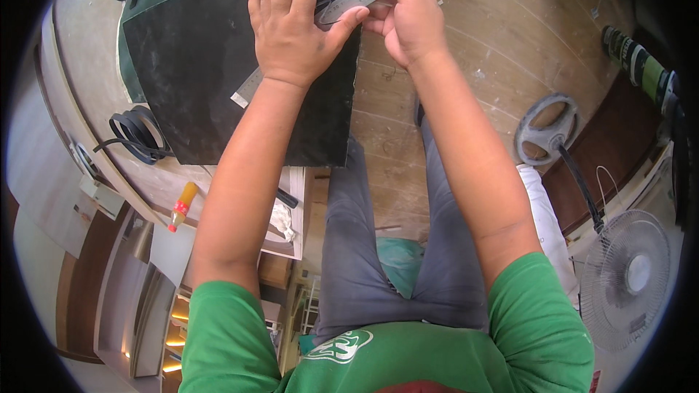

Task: The person applies a strip of edge banding to the edge of a rectangular board. They use a metal file to smooth the edge and trim the excess material. The person repeatedly flips the board to work on different sides and checks the alignment of the banding.

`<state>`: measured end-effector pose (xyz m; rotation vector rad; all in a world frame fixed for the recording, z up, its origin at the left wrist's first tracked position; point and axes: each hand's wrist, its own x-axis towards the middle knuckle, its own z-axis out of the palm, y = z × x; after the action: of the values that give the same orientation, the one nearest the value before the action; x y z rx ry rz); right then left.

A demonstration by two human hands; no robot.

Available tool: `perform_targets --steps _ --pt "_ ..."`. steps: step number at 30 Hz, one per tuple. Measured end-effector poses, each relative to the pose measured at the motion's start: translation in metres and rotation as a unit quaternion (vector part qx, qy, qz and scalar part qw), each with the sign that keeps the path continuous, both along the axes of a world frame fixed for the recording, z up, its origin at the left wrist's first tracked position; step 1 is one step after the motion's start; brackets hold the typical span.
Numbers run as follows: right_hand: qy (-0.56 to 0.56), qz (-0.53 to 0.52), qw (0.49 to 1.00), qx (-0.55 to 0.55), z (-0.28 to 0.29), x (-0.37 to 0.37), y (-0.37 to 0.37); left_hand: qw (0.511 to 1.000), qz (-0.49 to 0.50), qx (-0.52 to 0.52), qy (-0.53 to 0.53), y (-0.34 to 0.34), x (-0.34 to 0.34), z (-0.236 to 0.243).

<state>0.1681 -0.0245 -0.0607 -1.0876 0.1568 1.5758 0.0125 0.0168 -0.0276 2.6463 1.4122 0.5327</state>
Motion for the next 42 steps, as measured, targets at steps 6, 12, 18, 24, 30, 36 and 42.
perform_targets --steps 6,12,18,24,30,36,42 --pt "-0.093 -0.009 0.996 -0.001 0.018 0.012 0.009 0.999 0.043 -0.012 -0.011 -0.002 0.004 -0.004" --pt "-0.084 -0.081 0.993 0.009 0.011 0.002 0.014 0.998 0.055 0.0 -0.008 0.001 0.014 -0.002" --pt "-0.08 -0.099 0.992 0.004 -0.009 -0.006 0.022 0.998 0.059 0.002 -0.028 0.001 0.019 0.001" --pt "-0.1 -0.025 0.995 -0.003 0.003 0.005 0.018 0.998 0.061 -0.007 -0.025 0.0 0.016 -0.004" --pt "-0.091 -0.012 0.995 -0.032 0.013 0.003 0.031 0.996 0.074 -0.023 -0.046 0.0 0.015 -0.005" --pt "-0.15 0.06 0.987 -0.024 0.005 0.011 0.041 0.994 0.076 -0.038 -0.062 0.0 0.016 -0.001" --pt "-0.112 -0.033 0.984 -0.132 0.057 0.007 0.055 0.994 0.027 -0.031 -0.101 0.003 0.002 -0.005"
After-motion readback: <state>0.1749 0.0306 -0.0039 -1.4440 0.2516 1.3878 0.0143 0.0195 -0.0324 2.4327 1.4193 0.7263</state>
